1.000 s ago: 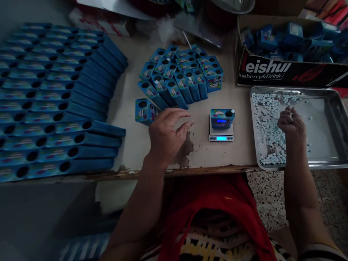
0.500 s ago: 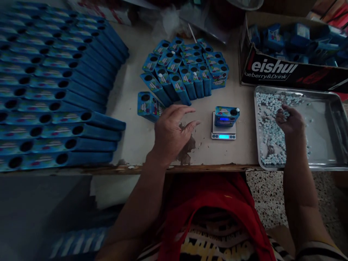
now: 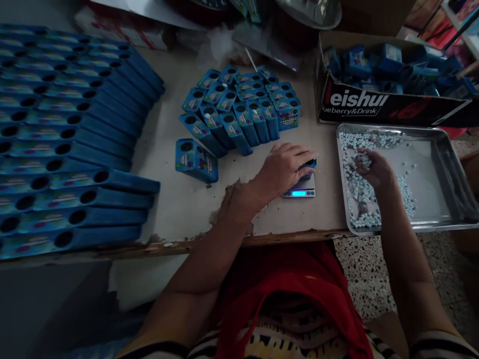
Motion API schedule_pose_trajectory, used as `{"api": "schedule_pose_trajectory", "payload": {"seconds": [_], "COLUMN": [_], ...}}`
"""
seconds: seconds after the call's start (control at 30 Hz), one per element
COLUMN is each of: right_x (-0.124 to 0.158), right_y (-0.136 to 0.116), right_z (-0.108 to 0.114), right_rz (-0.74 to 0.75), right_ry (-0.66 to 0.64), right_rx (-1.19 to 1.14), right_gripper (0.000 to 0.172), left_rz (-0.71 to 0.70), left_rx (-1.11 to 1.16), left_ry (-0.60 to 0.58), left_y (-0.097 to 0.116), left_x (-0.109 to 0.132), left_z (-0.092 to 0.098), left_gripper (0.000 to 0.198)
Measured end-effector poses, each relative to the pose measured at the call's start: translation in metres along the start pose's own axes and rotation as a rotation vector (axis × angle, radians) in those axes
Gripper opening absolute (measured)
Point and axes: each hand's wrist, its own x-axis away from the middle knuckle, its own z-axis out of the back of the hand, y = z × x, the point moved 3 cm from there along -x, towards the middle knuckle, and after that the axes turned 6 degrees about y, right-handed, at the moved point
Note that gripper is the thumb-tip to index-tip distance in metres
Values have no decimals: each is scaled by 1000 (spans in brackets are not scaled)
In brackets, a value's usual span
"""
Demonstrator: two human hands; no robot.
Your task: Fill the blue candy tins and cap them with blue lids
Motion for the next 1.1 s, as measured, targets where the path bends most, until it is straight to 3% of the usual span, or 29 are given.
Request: {"api": "schedule_pose_trajectory", "payload": {"seconds": [0.13, 0.27, 0.43, 0.53, 0.67, 0.83, 1.0, 1.1], "right_x": [6, 21, 37, 44, 52, 55, 52, 42], "right_y": [5, 3, 15, 26, 32, 31, 34, 18], "right_z": [-16, -62, -141, -167, -178, -177, -179, -171], "right_rz": [18, 102, 402, 546, 698, 781, 706, 667], "right_ry": [-72, -223, -264, -247, -287, -308, -257, -222], "right_rx": [-7, -41, 107, 233, 319, 327, 325, 174], "right_gripper": [23, 36, 43, 47, 49, 54, 51, 52], "left_rz": [-19, 68, 217, 252, 379, 453, 435, 439], "left_rx": [69, 115, 137, 146, 152, 168, 182, 179], "left_ry": [169, 324, 307, 322, 372, 349, 339, 348], "left_y": [-3, -2, -5, -11, -24, -29, -29, -29], "left_x": [21, 40, 55, 69, 88, 99, 102, 102], "left_z": [4, 16, 31, 44, 57, 55, 54, 56], "left_gripper": [30, 44, 43, 41, 41, 42, 42, 41]}}
